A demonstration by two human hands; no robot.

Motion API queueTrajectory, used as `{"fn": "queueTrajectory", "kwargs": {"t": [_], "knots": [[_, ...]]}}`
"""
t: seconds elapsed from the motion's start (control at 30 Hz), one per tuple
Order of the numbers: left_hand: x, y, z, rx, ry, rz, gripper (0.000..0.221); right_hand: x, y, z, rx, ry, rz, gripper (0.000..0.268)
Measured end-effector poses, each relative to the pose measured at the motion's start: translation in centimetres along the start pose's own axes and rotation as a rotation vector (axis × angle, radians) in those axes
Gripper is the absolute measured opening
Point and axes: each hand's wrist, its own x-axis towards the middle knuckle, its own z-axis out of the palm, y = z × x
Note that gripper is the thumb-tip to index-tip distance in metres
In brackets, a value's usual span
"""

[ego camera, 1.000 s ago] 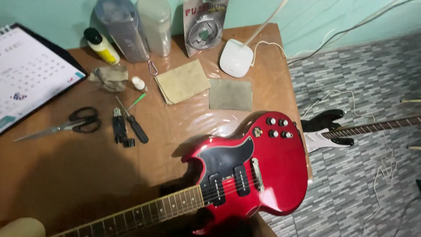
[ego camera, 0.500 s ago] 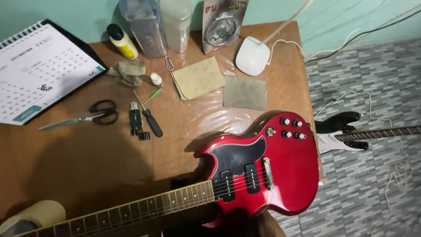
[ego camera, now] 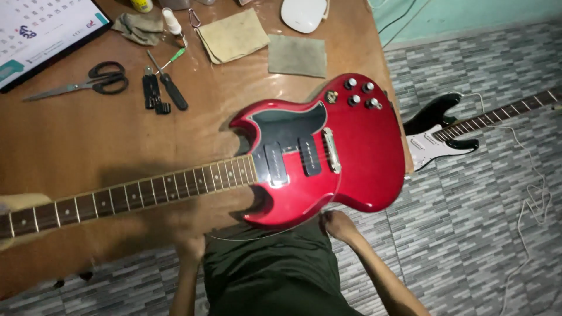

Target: Preparing and threading new strings through the bridge of an electric guitar on a workbench.

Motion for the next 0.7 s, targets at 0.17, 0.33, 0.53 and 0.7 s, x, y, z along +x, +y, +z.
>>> {"fn": "queueTrajectory", "kwargs": {"t": [0.17,0.33,0.53,0.7], "knots": [[-2.5,0.1,-0.7,0.125,0.027,0.161,0.018,-8.6,-3.2,-2.1,-0.225,0.730,-0.303,0.022],[-6.5,3.8,-4.0,0.283,-0.007,0.225,0.064,-11.9,-10.1,-4.2,0.388,0.543,-0.057,0.056],[-14.9,15.5,-14.3,0.311,-0.398,0.110,0.029,-9.3,-6.1,-4.4,-0.277,1.479,-1.010,0.023],[-16.9,13.0,-20.2,0.007,-0.575,0.465,0.022,-11.6,-5.7,-12.0,0.311,1.517,-0.832,0.009]]}}
